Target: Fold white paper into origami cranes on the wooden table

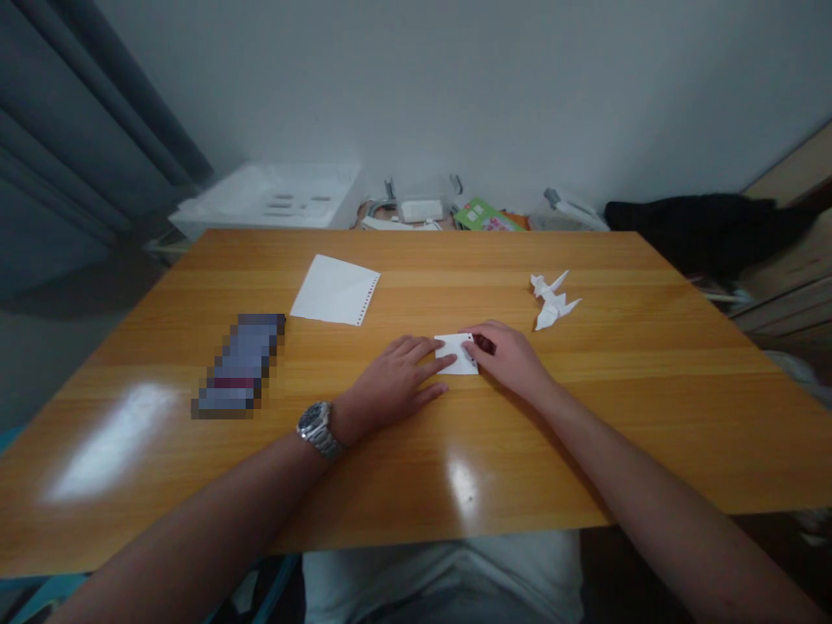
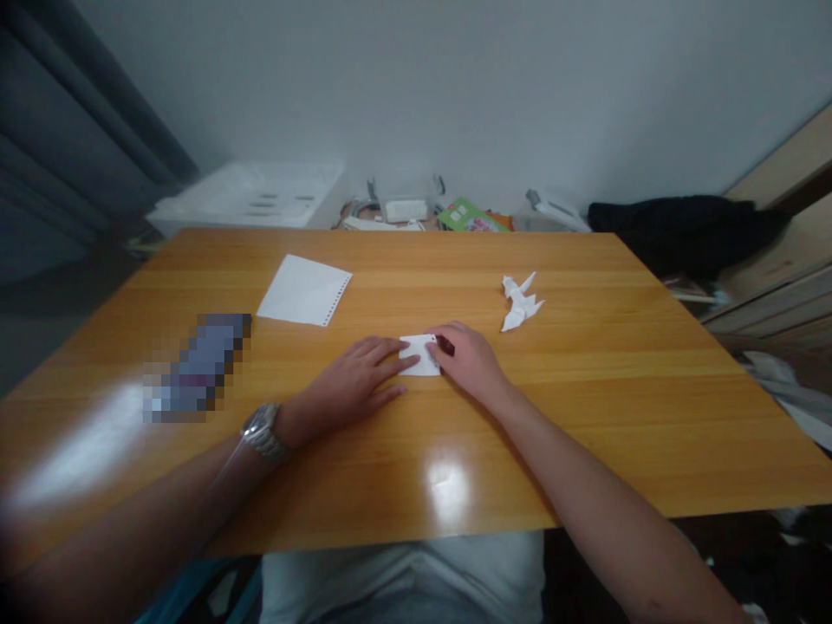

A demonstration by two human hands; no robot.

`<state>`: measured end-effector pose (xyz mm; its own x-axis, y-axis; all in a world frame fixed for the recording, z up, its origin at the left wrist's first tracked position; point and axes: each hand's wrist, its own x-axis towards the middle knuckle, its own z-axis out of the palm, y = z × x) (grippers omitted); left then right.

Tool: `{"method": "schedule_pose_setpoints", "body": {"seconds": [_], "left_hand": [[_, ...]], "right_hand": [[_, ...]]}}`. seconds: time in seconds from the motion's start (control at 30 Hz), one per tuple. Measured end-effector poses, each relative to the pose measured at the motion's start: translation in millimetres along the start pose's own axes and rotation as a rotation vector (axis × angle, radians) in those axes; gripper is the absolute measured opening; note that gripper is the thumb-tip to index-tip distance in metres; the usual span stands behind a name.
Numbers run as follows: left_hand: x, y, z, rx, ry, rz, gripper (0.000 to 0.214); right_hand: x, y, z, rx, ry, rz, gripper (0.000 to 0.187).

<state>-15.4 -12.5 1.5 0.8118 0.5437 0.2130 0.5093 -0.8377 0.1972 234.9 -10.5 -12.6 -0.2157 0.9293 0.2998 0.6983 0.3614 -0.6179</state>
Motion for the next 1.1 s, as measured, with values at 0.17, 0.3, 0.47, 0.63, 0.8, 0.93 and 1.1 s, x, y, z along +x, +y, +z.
{"method": "schedule_pose_setpoints", "body": {"seconds": [0.17, 0.3, 0.47, 0.63, 0.8, 0.93, 1.1], "left_hand": [[-0.9, 0.0, -2.4, -0.005, -0.002, -0.022, 0.045], [-1.2, -0.7, -4.0, 0.015, -0.005, -0.063, 0.043], [-1.4, -0.1, -4.9, 0.04, 0.002, -0.087, 0.046], [-2.0, -0.3, -3.8, 0.042, 0.011, -0.089, 0.047], [-1.5, -1.6, -3.7, 0.005, 0.026, -0.081, 0.046], [-2.1, -2.9, -3.3, -0.032, 0.025, -0.082, 0.045], [-2.4, -5.0, -0.2, -0.075, 0.035, -0.072, 0.043]], "right_hand": [[-0.5, -0.9, -2.4, 0.042, -0.049, -0.037, 0.023], [-0.3, -0.5, -3.6, 0.063, -0.077, -0.092, 0.019], [0.1, 1.3, -4.0, 0.036, -0.095, -0.167, 0.018], [-0.6, -0.1, -3.4, 0.039, -0.12, -0.229, 0.019], [-1.7, -1.5, -3.0, 0.068, -0.13, -0.258, 0.027], [-2.0, 0.2, -2.6, 0.051, -0.134, -0.253, 0.028], [-2.0, 0.6, -3.4, 0.032, -0.151, -0.246, 0.02]]}}
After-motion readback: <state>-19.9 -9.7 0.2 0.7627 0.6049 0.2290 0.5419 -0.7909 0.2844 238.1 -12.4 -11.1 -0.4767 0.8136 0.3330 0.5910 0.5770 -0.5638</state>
